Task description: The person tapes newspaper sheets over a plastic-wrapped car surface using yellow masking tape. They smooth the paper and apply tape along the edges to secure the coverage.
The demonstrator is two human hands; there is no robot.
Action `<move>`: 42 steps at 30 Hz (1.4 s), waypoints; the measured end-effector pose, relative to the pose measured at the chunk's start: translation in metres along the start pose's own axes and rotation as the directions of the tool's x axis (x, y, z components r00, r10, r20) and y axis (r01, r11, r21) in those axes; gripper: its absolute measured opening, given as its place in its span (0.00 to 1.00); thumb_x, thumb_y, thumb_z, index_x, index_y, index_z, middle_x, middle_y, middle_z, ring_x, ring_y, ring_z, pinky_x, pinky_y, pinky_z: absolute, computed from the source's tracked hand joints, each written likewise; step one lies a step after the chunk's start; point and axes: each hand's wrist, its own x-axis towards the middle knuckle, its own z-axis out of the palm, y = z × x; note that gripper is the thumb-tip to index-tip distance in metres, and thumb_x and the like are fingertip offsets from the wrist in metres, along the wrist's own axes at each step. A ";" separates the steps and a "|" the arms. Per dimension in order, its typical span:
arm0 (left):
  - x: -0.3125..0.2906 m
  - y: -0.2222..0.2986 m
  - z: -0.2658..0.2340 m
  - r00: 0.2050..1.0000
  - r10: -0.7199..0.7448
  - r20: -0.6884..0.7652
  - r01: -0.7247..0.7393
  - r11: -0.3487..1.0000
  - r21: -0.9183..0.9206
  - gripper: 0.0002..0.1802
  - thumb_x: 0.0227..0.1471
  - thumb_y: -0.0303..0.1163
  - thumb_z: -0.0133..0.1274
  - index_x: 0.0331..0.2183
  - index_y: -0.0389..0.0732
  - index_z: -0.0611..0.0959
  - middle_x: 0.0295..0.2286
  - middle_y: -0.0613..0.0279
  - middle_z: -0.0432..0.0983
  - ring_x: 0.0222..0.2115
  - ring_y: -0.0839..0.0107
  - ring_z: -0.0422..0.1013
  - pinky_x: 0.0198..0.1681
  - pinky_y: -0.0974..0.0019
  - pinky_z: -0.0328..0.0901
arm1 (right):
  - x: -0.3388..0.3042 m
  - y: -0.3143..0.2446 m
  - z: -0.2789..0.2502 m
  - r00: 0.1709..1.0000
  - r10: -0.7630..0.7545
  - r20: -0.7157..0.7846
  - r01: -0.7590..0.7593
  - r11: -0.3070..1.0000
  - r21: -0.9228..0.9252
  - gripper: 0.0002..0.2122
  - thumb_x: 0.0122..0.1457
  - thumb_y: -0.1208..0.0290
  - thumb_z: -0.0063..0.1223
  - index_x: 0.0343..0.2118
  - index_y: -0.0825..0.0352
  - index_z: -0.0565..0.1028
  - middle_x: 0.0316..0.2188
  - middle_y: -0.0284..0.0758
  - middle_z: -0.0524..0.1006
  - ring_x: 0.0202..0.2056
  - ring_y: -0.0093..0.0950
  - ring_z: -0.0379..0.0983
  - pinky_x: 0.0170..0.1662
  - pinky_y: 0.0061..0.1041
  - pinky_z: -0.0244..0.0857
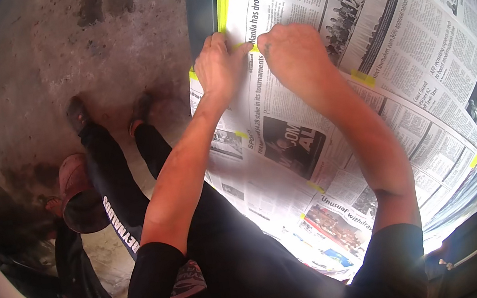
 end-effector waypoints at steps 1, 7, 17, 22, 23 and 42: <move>-0.001 -0.001 0.001 1.000 0.020 -0.022 -0.020 1.000 -0.003 0.25 0.48 0.46 0.70 0.30 0.35 0.77 0.33 0.49 0.79 0.32 0.46 0.77 0.35 0.47 0.69 | -0.001 0.001 0.000 1.000 -0.008 -0.028 0.009 1.000 0.009 0.07 0.59 0.71 0.52 0.27 0.61 0.82 0.25 0.38 0.79 0.32 0.38 0.79 0.37 0.39 0.71; -0.007 0.015 -0.003 0.994 0.045 0.104 -0.047 0.999 0.017 0.22 0.49 0.45 0.69 0.33 0.38 0.81 0.31 0.50 0.82 0.32 0.49 0.80 0.35 0.49 0.72 | -0.002 0.010 -0.003 0.999 -0.028 -0.030 0.028 1.000 -0.003 0.07 0.59 0.72 0.53 0.26 0.62 0.80 0.24 0.38 0.77 0.31 0.39 0.78 0.36 0.39 0.71; -0.004 0.020 0.002 0.988 0.109 0.112 -0.109 0.994 -0.006 0.15 0.53 0.39 0.66 0.34 0.38 0.83 0.32 0.51 0.83 0.33 0.49 0.80 0.38 0.50 0.72 | -0.013 0.028 -0.037 0.996 -0.054 0.075 0.044 0.992 0.122 0.04 0.52 0.71 0.62 0.28 0.65 0.81 0.23 0.42 0.79 0.29 0.43 0.79 0.35 0.42 0.74; 0.002 0.035 -0.002 0.928 0.316 0.198 -0.187 0.854 -0.486 0.12 0.57 0.22 0.60 0.44 0.34 0.86 0.39 0.52 0.81 0.39 0.57 0.78 0.46 0.61 0.71 | -0.015 0.023 -0.038 0.997 -0.061 0.041 0.055 0.990 0.133 0.04 0.52 0.74 0.61 0.30 0.67 0.80 0.23 0.43 0.79 0.29 0.42 0.79 0.35 0.42 0.74; 0.005 0.035 -0.001 0.916 0.336 0.219 -0.177 0.829 -0.530 0.10 0.56 0.21 0.60 0.41 0.35 0.87 0.38 0.52 0.81 0.39 0.56 0.78 0.45 0.60 0.72 | -0.015 0.023 -0.038 0.997 -0.056 0.051 0.048 0.988 0.144 0.04 0.52 0.74 0.61 0.31 0.67 0.80 0.24 0.43 0.79 0.29 0.43 0.79 0.36 0.42 0.74; 0.020 0.040 0.001 0.799 0.452 0.397 -0.084 0.738 -0.670 0.04 0.54 0.16 0.56 0.32 0.34 0.84 0.34 0.55 0.78 0.35 0.61 0.76 0.41 0.61 0.71 | -0.062 -0.011 -0.024 0.985 0.174 -0.011 -0.161 0.931 0.326 0.13 0.58 0.79 0.58 0.47 0.66 0.80 0.32 0.43 0.80 0.32 0.46 0.78 0.37 0.40 0.72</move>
